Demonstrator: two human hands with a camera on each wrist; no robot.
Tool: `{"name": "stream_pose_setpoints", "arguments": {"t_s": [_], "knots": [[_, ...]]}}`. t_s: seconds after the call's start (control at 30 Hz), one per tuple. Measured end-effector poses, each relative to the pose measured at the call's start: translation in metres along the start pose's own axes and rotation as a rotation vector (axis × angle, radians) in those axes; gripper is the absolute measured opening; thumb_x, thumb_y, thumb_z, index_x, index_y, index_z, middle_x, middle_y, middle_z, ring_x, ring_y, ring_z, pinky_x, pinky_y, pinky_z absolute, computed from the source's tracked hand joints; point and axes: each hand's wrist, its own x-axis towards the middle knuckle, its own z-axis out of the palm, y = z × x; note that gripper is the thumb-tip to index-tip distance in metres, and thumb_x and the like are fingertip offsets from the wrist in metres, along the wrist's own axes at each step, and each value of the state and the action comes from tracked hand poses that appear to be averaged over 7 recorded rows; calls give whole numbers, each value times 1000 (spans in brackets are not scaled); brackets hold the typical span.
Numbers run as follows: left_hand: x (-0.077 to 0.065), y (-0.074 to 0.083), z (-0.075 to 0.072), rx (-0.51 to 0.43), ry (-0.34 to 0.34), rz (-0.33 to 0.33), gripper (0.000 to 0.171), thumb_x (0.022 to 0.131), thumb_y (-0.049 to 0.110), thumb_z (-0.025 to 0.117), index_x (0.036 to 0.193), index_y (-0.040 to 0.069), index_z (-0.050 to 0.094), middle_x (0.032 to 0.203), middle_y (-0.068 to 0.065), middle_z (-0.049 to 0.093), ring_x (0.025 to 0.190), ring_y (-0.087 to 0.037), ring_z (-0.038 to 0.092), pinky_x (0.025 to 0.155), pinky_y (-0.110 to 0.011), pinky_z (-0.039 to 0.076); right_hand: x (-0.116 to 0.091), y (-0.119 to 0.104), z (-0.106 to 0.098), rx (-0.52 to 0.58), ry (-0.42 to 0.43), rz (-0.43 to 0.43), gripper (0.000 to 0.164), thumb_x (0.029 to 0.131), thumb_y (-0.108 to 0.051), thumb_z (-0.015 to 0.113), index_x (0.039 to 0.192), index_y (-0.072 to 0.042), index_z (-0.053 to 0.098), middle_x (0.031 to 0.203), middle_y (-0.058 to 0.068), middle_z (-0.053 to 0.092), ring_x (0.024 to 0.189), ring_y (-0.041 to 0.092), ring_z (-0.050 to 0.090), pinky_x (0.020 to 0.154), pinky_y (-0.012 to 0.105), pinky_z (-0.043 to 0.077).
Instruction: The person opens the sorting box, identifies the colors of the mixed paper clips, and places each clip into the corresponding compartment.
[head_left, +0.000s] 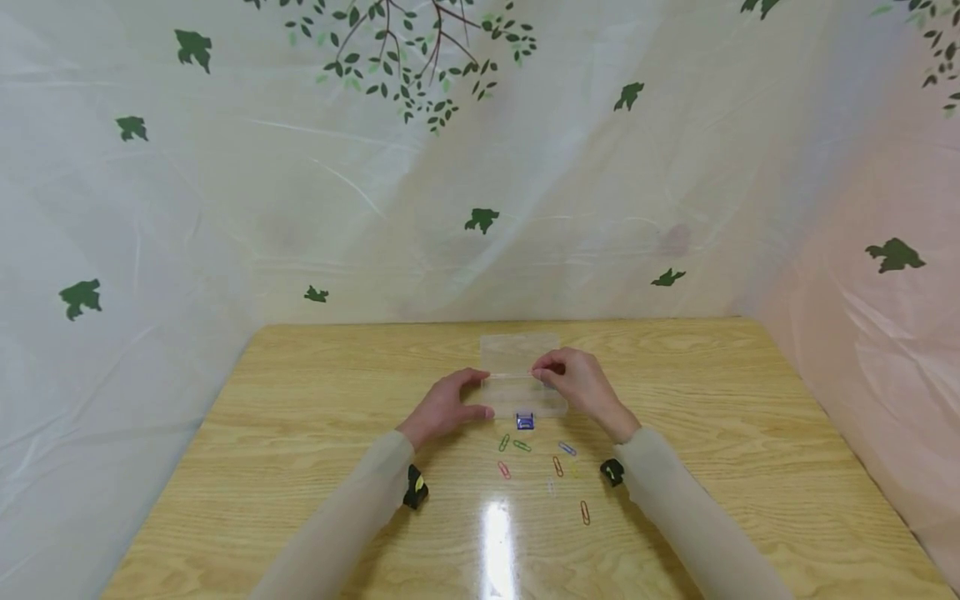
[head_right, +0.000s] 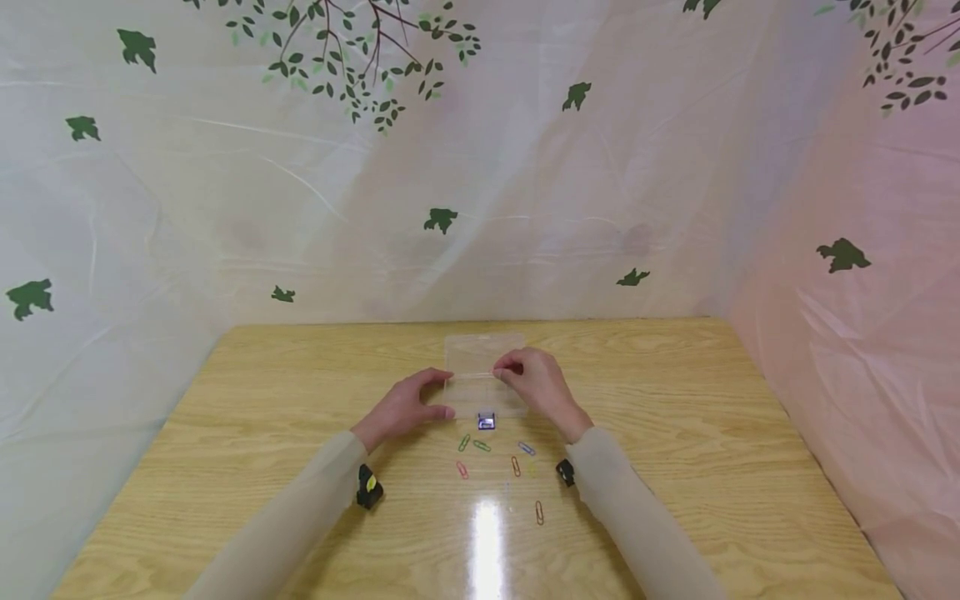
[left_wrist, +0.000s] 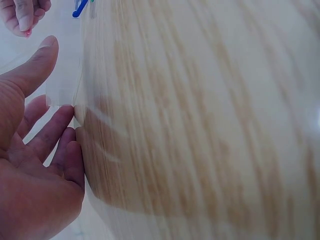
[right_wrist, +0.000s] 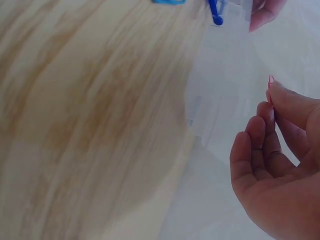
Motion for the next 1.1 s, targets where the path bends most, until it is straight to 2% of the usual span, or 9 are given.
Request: {"name": "stream_pose_setpoints", "arguments": {"t_s": [0.67, 1.1], "knots": [[3, -1, 0, 4, -3, -13, 63, 91, 26, 82, 147, 13, 56, 151, -11, 55, 144, -32, 45, 122, -47, 32, 11, 6, 7, -93, -38, -10, 7, 96, -12, 75, 100, -7, 78, 96, 4, 74, 84, 17, 64, 76, 34, 56], [2, 1, -3, 9, -22, -10, 64, 91, 26, 82, 147, 14, 56, 151, -10, 55, 144, -31, 44, 122, -47, 32, 8, 2, 9, -121, -56, 15, 11, 96, -15, 75, 104, -9, 79, 101, 5, 74, 92, 20, 66, 83, 39, 57]]}}
